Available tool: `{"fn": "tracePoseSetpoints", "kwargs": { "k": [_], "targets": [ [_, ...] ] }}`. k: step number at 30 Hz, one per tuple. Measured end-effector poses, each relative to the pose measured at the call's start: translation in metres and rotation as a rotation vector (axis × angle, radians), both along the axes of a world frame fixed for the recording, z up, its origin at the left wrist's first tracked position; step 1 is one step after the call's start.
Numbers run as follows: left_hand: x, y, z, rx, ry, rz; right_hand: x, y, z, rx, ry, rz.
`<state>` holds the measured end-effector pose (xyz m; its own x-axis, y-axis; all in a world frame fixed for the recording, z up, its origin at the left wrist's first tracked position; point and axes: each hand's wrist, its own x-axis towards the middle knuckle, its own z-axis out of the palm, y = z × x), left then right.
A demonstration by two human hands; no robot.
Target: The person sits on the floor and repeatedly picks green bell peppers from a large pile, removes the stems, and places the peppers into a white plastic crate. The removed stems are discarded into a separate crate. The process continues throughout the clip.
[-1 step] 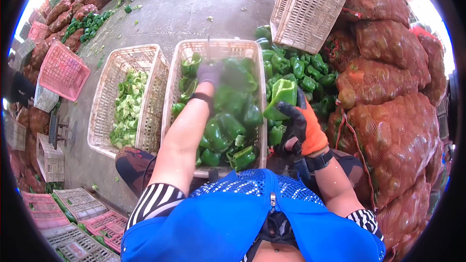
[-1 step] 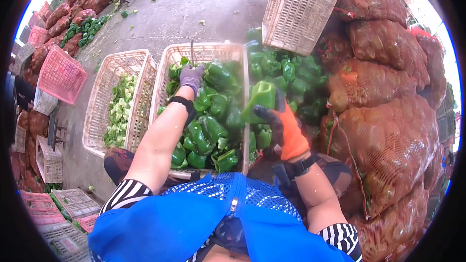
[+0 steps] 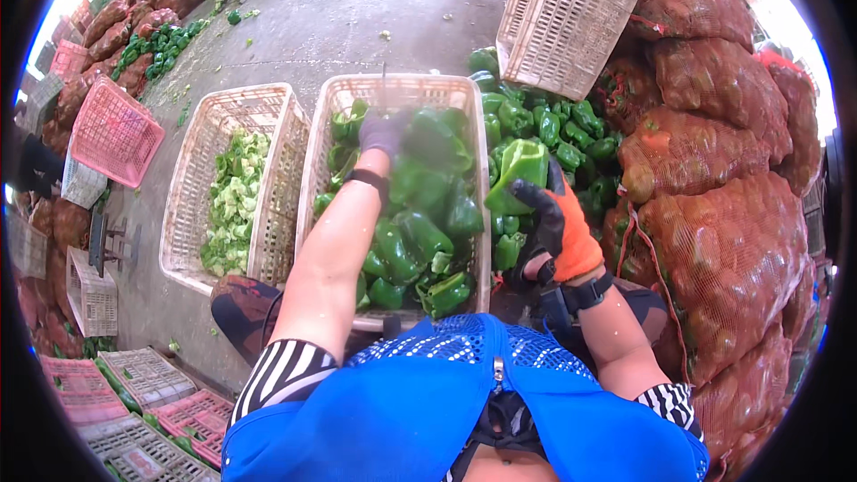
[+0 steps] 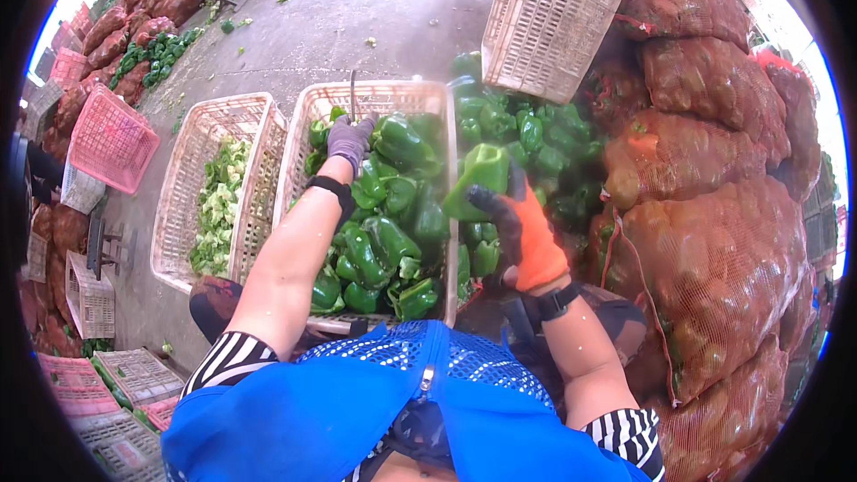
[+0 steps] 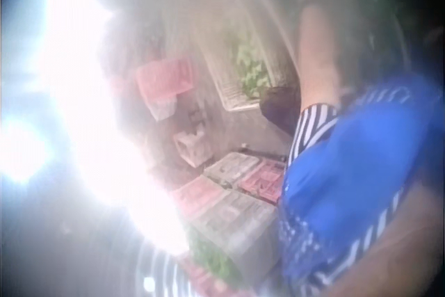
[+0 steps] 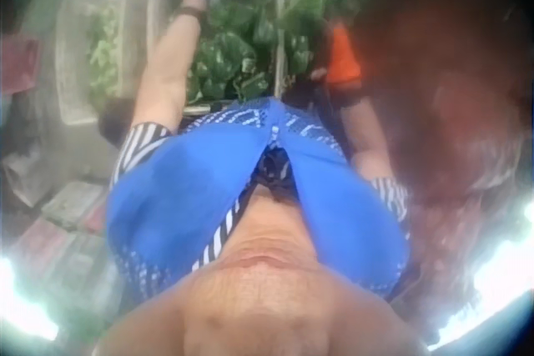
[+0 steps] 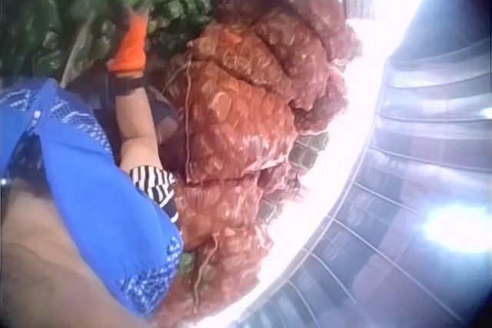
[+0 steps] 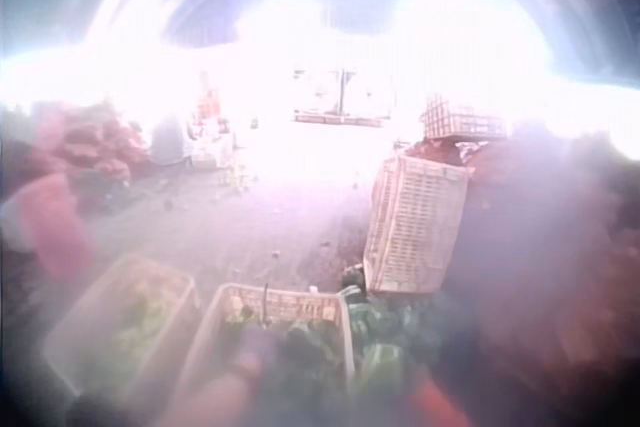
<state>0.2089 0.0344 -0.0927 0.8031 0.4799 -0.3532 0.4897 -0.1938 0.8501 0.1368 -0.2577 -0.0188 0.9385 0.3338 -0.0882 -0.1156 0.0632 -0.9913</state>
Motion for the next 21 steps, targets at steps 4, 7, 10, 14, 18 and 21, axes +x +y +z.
{"fn": "tracePoseSetpoints", "kwargs": {
  "k": [4, 7, 10, 14, 18, 21],
  "targets": [
    [0.043, 0.003, -0.005, 0.399, 0.103, -0.360, 0.053, 0.023, -0.020, -0.063, -0.209, -0.108],
    [0.054, 0.001, -0.005, 0.388, 0.213, -0.526, 0.083, 0.034, -0.032, 0.062, -0.159, -0.113],
    [0.031, 0.011, -0.013, 0.119, 0.141, -0.597, 0.109, 0.054, -0.035, 0.073, -0.221, -0.145],
    [-0.025, 0.028, -0.023, 0.018, 0.006, -0.249, 0.127, 0.097, -0.034, -0.213, -0.395, -0.077],
    [-0.075, 0.022, 0.001, -0.383, -0.316, -0.045, 0.097, 0.112, -0.037, 0.100, -0.004, 0.161],
    [-0.106, 0.009, 0.044, -0.215, -0.457, -0.166, 0.055, 0.100, -0.032, 0.201, -0.019, 0.582]
  ]
}}
